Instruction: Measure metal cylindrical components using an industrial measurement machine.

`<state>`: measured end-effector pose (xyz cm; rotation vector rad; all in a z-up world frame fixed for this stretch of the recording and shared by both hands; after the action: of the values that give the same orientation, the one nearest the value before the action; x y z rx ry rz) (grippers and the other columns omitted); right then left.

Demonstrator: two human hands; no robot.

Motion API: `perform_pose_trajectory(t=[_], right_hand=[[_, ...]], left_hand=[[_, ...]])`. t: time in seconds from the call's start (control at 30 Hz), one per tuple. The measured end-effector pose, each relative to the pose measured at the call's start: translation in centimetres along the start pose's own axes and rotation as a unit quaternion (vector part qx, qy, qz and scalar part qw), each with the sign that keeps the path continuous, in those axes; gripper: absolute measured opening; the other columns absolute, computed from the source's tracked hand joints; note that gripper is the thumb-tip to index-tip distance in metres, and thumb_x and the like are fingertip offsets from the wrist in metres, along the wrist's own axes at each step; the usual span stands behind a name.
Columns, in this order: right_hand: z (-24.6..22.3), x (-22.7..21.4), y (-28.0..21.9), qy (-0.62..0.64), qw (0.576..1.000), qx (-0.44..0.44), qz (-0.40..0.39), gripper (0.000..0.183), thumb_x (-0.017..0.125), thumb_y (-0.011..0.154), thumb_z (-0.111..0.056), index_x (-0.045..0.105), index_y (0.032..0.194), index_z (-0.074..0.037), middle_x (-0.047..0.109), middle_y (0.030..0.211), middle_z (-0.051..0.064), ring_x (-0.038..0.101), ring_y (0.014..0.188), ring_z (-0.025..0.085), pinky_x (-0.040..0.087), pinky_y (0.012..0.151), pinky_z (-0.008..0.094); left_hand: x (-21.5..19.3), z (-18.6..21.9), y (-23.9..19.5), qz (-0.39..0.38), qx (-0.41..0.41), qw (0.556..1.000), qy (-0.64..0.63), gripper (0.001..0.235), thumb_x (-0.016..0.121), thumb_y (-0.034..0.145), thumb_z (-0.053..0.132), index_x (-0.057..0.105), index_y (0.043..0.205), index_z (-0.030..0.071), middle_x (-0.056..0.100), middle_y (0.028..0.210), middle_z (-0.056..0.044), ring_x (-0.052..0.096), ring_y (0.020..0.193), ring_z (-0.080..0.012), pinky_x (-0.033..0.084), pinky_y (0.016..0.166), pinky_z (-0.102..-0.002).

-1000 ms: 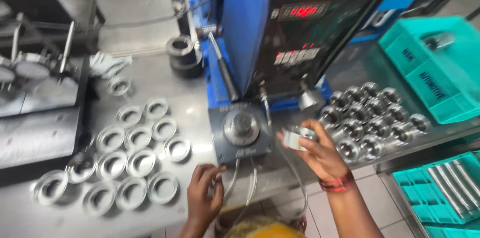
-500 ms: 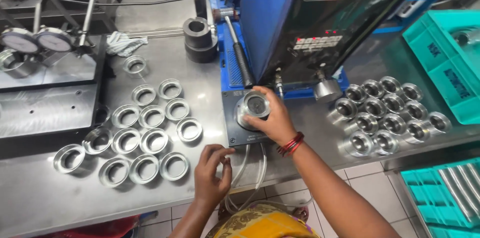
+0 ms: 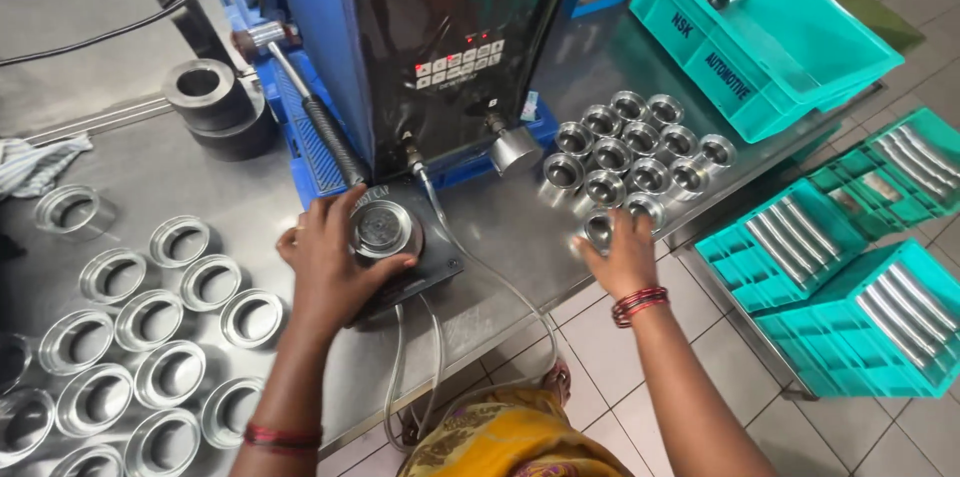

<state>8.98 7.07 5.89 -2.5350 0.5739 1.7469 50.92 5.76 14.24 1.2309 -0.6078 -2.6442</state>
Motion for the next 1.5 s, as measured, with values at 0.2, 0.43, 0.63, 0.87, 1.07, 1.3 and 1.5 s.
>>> perform_pose_trajectory(t=[0.2,0.43,0.63,0.87,1.07,1.3,1.5], right_hand=[[-1.5,0.2,-1.8,-0.061,0.992,-0.106,0.025,0.046,0.089,0.069,-0.042,0.067,0.1,-0.015,0.051,0.133,0.021,0.06,0.113,0.042,0.054,0.092,0.047],[-2.4,4.0,0.9,-0.021,0.995,-0.004,-0.094,0.081,0.093,0.07,-0.04,0.053,0.133,-0.009,0.06,0.125,0.018,0.065,0.109,0.036,0.055,0.09,0.047],[-9.9,2.4,1.4,0.359,0.929,-0.069,0.062,0.078,0.093,0.071,-0.019,0.046,0.131,-0.002,0.063,0.114,0.013,0.067,0.098,0.021,0.057,0.084,0.036],[-12.2,1.9,2.0,0.393,0.903,-0.076,0.157,0.081,0.091,0.077,-0.022,0.039,0.134,0.001,0.052,0.122,0.015,0.063,0.106,0.024,0.06,0.086,0.035],[-11.3,2.8,2.6,0.359,0.909,-0.096,0.189,0.081,0.09,0.081,-0.027,0.039,0.136,0.002,0.053,0.119,0.017,0.061,0.104,0.025,0.055,0.087,0.036],[-10.1,8.4,4.7,0.673,0.68,0.244,-0.162,0.077,0.059,0.092,-0.058,0.044,0.135,0.004,0.05,0.112,0.038,0.055,0.089,0.048,0.05,0.07,0.051],[-17.8,-5.4,-0.4,0.044,0.896,-0.309,0.315,0.073,0.048,0.103,-0.062,0.043,0.146,-0.003,0.063,0.125,0.022,0.07,0.107,0.039,0.062,0.087,0.042]], left_hand=[[-3.6,-7.6,-2.8,0.102,-0.103,0.985,-0.091,0.038,0.073,0.091,0.021,0.068,0.128,0.012,0.067,0.123,-0.01,0.068,0.114,-0.0236,0.051,0.081,-0.041],[-4.7,-4.4,-5.0,0.122,-0.023,0.991,-0.051,0.026,0.075,0.089,0.007,0.071,0.114,0.005,0.068,0.112,-0.013,0.068,0.104,-0.0278,0.053,0.085,-0.037],[-5.3,-1.8,-6.7,0.13,-0.035,0.987,-0.083,0.027,0.071,0.087,0.004,0.072,0.114,0.005,0.068,0.108,-0.011,0.068,0.101,-0.026,0.052,0.087,-0.038],[-7.0,-2.7,-7.8,0.128,-0.053,0.988,-0.067,0.028,0.074,0.085,0.008,0.072,0.113,0.007,0.069,0.108,-0.009,0.068,0.1,-0.0252,0.052,0.085,-0.038],[-7.6,-2.6,-7.9,0.131,-0.058,0.988,-0.057,0.027,0.074,0.085,0.01,0.074,0.112,0.008,0.069,0.108,-0.008,0.067,0.102,-0.0258,0.05,0.089,-0.039],[-6.2,-3.3,-6.8,0.122,-0.051,0.986,-0.105,0.025,0.073,0.083,0.009,0.074,0.108,0.008,0.069,0.103,-0.008,0.069,0.094,-0.0222,0.052,0.084,-0.036],[-4.4,-0.9,-4.7,0.115,-0.023,0.989,-0.092,0.033,0.076,0.086,0.019,0.072,0.116,0.005,0.067,0.106,-0.011,0.068,0.095,-0.0251,0.05,0.082,-0.041]])
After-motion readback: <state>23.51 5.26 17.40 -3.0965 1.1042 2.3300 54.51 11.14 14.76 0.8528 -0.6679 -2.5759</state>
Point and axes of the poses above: each hand's wrist, its own y-axis towards the middle knuckle, its own x-axis out of the palm, z = x × y, the point moved 7 cm from there along y, towards the middle knuckle
